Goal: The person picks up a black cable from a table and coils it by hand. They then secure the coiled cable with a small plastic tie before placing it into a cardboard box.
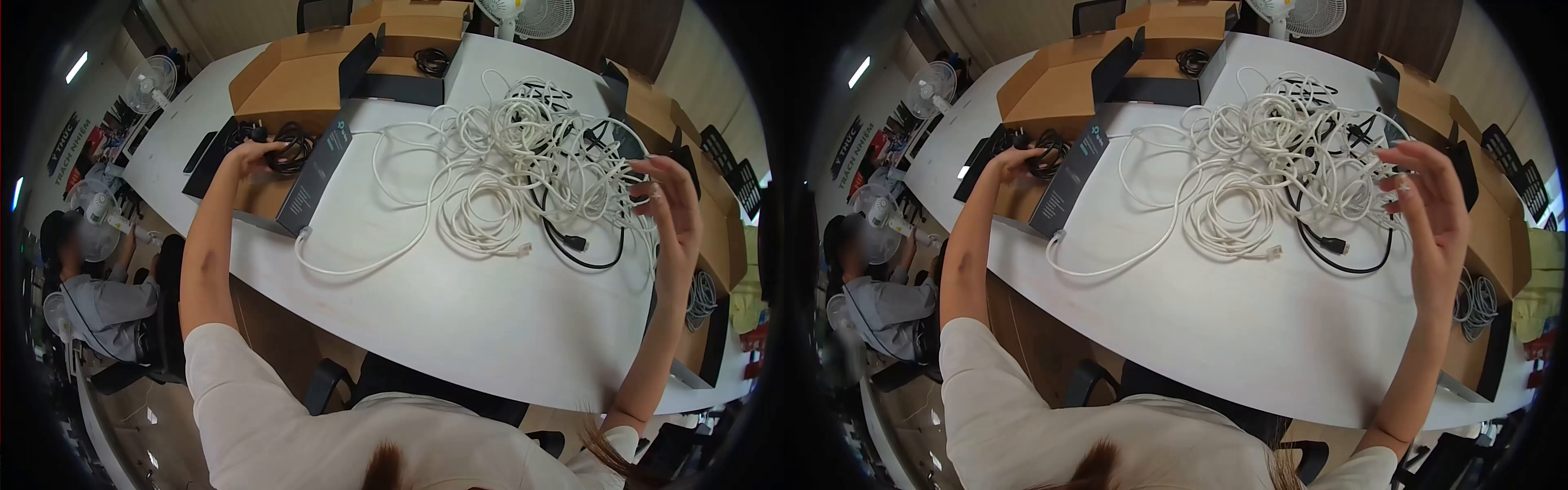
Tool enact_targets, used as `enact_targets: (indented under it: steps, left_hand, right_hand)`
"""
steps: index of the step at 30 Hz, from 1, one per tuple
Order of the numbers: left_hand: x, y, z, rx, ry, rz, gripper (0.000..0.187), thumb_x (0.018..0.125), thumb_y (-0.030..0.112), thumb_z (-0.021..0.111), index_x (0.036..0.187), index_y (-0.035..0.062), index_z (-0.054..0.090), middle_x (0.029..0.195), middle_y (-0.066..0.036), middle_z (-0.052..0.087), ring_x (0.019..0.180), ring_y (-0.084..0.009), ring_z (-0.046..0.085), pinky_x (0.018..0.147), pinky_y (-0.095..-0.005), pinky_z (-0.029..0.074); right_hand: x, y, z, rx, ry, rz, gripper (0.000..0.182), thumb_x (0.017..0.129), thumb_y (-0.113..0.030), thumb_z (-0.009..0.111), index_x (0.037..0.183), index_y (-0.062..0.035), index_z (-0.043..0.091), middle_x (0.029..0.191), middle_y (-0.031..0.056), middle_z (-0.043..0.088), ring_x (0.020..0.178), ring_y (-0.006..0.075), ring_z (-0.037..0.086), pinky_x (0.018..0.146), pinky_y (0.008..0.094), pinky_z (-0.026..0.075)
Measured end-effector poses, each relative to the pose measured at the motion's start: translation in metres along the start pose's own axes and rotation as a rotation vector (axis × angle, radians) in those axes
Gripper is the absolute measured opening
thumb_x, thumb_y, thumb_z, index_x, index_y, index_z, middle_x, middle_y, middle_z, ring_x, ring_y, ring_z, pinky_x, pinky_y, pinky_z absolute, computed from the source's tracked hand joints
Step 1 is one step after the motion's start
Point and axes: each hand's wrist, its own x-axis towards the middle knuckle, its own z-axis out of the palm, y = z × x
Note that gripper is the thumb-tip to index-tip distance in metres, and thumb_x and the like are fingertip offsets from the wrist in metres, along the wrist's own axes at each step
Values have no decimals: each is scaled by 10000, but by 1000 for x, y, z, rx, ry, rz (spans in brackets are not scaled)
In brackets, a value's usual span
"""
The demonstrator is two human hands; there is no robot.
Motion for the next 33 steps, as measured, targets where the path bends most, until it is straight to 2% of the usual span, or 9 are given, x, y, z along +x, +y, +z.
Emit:
enact_targets:
  steps: [5, 9, 10, 13, 17, 18, 23, 30, 33]
  left_hand:
    - [8, 2, -2, 120, 276, 64, 491, 693, 334, 759, 1040, 21, 608, 969, -82, 645, 915, -195, 621, 652, -372, 544]
    - [31, 12, -27, 954, 432, 59, 887, 567, 681, 676, 984, -98, 590, 843, -216, 639, 735, -262, 661, 597, -352, 559]
    - [-11, 40, -4, 932, 317, -133, 1084, 530, 843, 508, 1034, -115, 570, 829, -218, 638, 693, -268, 661, 565, -338, 550]
    - [2, 50, -7, 830, 255, -494, 1111, 524, 900, 398, 950, -106, 601, 827, -194, 638, 664, -217, 650, 585, -290, 535]
    - [19, 61, -39, 889, -139, -627, 823, 677, 780, 443, 846, -13, 585, 711, -68, 625, 593, -163, 628, 554, -246, 528]
    - [-14, 76, -16, 830, 3, -519, 613, 803, 631, 463, 816, 27, 570, 711, -53, 618, 623, -158, 637, 567, -256, 534]
    - [-18, 62, -6, 590, -27, -171, 309, 911, 295, 451, 788, 26, 541, 728, -74, 609, 685, -211, 658, 581, -314, 552]
    - [2, 63, -12, 937, 88, 58, 294, 900, 272, 464, 811, 8, 555, 646, -126, 625, 477, -206, 599, 393, -301, 473]
    - [-37, 88, 13, 1156, 483, 536, 229, 871, 213, 537, 814, -9, 542, 671, -116, 627, 546, -187, 618, 442, -300, 470]
  right_hand:
    - [5, 1, -45, -168, 225, -90, 280, 900, -168, 472, 1129, -20, 533, 1081, 89, 597, 853, 107, 566, 710, 214, 442]
    - [6, 4, -68, -233, 342, -103, 291, 905, -183, 456, 1135, -29, 544, 1106, 100, 588, 904, 137, 579, 758, 230, 457]
    - [5, 3, -72, -219, 338, -108, 295, 911, -183, 441, 1143, -33, 544, 1112, 103, 585, 920, 143, 580, 764, 234, 462]
    - [4, 3, -75, -254, 336, -132, 291, 917, -183, 429, 1132, -31, 553, 1105, 106, 589, 913, 148, 585, 752, 230, 464]
    - [3, -3, -71, -318, 300, -139, 280, 918, -184, 432, 1111, -32, 567, 1093, 109, 594, 899, 153, 592, 745, 224, 463]
    - [3, -4, -71, -333, 299, -137, 277, 919, -184, 434, 1104, -31, 571, 1090, 109, 596, 897, 153, 593, 744, 223, 462]
    - [2, -9, -73, -305, 282, -155, 267, 917, -187, 444, 1073, -25, 586, 1079, 102, 602, 887, 146, 591, 735, 222, 454]
    - [2, -13, -83, -145, 273, -191, 209, 896, -152, 506, 1003, -4, 606, 979, 76, 635, 831, 100, 579, 703, 207, 440]
    - [2, -9, -87, -153, 248, -204, 197, 895, -145, 520, 993, 2, 607, 949, 68, 641, 814, 87, 578, 698, 198, 445]
